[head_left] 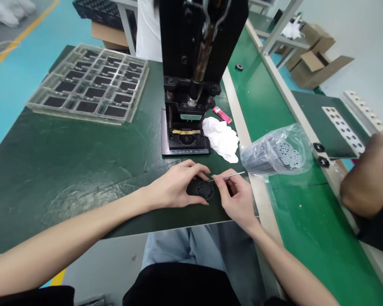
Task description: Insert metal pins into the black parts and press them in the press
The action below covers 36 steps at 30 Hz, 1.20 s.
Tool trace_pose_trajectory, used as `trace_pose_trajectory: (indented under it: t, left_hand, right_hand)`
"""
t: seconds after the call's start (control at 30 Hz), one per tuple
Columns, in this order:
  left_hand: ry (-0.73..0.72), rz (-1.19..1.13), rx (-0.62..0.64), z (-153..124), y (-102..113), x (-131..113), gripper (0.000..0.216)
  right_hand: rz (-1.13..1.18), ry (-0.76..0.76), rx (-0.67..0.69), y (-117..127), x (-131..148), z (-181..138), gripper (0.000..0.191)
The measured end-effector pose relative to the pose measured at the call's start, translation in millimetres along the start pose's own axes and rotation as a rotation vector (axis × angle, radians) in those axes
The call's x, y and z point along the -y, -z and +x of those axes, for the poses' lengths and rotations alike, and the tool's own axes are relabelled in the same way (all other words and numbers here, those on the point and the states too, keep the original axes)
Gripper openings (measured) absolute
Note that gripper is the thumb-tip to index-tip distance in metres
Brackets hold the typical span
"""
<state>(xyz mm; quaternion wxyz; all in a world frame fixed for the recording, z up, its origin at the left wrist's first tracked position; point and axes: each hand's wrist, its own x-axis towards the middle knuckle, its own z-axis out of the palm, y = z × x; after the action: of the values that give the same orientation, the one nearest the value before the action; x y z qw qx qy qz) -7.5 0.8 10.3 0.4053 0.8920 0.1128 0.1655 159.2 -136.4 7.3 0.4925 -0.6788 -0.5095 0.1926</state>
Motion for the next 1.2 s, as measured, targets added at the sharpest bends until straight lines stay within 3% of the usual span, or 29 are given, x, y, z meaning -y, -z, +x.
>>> trace_pose_trajectory:
  t: [0.6,0.77,0.83,0.93,1.0,1.13,1.2]
  left_hand:
    - [0.067,-0.013,-0.009,-0.6,-7.8,3.7,0.07]
    - [0.075,-0.005,-0.036,-0.6,-10.4,4.9,0.068]
    - [0.065,-0.011,-0.056,-0.4,-10.4,4.4,0.065]
    - [0.047,-0.028,-0.073,-0.1,-9.9,3.1,0.062]
    - [0.048,-0.029,-0.071,0.0,-9.9,2.1,0.061]
    - [0.045,-0.021,-0.079,-0.4,-11.0,0.6,0.063]
    - [0.046,-0.023,-0.078,-0.7,-11.4,0.3,0.063]
  right_hand:
    - [-0.249,0.275,0.048,-8.9,8.2,0.1,0.018]
    - [-0.214,0.247,0.068,-11.3,8.8,2.4,0.02]
    - [-0.134,0.175,-0.001,-7.4,9.6,4.0,0.02]
    - [-0.039,0.092,-0.254,1.6,9.9,3.0,0.019]
    - [-0.042,0.089,-0.308,6.3,8.2,-0.7,0.021]
    - [-0.16,0.19,-0.111,7.2,1.5,-7.4,0.04]
    - [-0.243,0.275,-0.109,6.0,-1.0,-6.4,0.058]
